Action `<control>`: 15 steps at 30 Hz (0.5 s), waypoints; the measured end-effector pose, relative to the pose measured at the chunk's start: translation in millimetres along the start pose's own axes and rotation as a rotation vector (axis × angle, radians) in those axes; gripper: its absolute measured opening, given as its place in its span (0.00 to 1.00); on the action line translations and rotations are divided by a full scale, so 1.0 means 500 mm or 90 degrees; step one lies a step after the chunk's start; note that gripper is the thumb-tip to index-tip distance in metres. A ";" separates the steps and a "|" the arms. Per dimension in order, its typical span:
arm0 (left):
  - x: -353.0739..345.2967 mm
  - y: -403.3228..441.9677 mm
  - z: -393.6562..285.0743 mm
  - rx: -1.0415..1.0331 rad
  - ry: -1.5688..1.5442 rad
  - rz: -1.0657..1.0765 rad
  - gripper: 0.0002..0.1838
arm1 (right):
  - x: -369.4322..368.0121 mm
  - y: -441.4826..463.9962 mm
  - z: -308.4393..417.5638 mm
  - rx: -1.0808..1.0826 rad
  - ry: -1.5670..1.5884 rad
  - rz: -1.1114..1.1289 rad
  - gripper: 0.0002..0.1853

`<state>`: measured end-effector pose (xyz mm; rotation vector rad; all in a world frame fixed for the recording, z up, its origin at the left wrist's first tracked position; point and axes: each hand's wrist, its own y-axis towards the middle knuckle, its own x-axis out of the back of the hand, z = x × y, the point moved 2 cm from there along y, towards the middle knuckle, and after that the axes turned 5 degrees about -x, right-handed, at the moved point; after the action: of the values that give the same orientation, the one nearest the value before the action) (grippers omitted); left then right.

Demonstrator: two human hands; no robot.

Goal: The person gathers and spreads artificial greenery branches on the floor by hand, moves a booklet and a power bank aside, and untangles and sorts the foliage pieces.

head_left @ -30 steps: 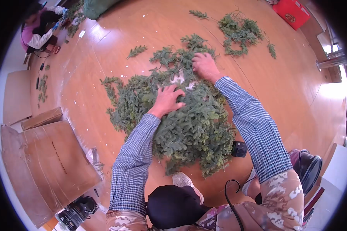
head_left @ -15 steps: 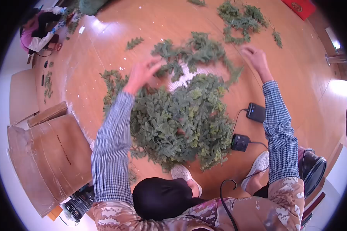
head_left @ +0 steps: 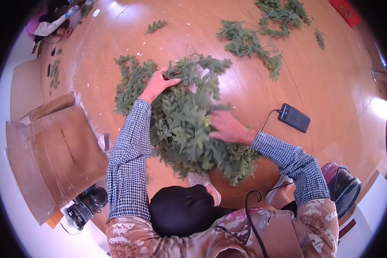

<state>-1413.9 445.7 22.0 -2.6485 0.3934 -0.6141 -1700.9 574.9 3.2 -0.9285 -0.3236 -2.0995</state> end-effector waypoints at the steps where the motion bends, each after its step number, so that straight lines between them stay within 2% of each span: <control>1: 0.009 -0.028 -0.008 -0.001 -0.030 -0.051 0.38 | -0.013 -0.004 0.023 0.057 -0.046 0.044 0.34; 3: 0.024 -0.079 -0.038 0.000 -0.097 -0.099 0.44 | 0.023 0.006 0.067 0.140 -0.187 0.087 0.30; 6: 0.036 -0.131 -0.083 -0.009 -0.137 -0.120 0.48 | 0.144 0.068 0.074 0.051 -0.185 0.225 0.23; 7: 0.024 -0.150 -0.111 -0.098 -0.166 -0.176 0.37 | 0.194 0.089 0.080 0.004 -0.098 0.091 0.20; 8: 0.026 -0.150 -0.114 -0.124 -0.190 -0.146 0.33 | 0.237 0.108 0.082 -0.043 -0.011 -0.046 0.17; 10: 0.024 -0.144 -0.117 -0.173 -0.237 -0.075 0.23 | 0.298 0.169 0.071 -0.016 0.092 -0.217 0.16; 11: 0.016 -0.149 -0.138 -0.142 -0.263 -0.079 0.13 | 0.313 0.196 0.058 -0.008 0.031 -0.217 0.18; 14: 0.003 -0.167 -0.172 -0.135 -0.321 -0.084 0.14 | 0.311 0.256 0.005 -0.037 -0.026 -0.174 0.22; 15: 0.001 -0.181 -0.179 -0.121 -0.343 -0.136 0.13 | 0.286 0.273 -0.016 -0.053 -0.022 -0.149 0.23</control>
<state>-1439.3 497.8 135.3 -2.9147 0.0089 0.1014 -1660.5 401.0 88.3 -1.0181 -0.3799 -2.3270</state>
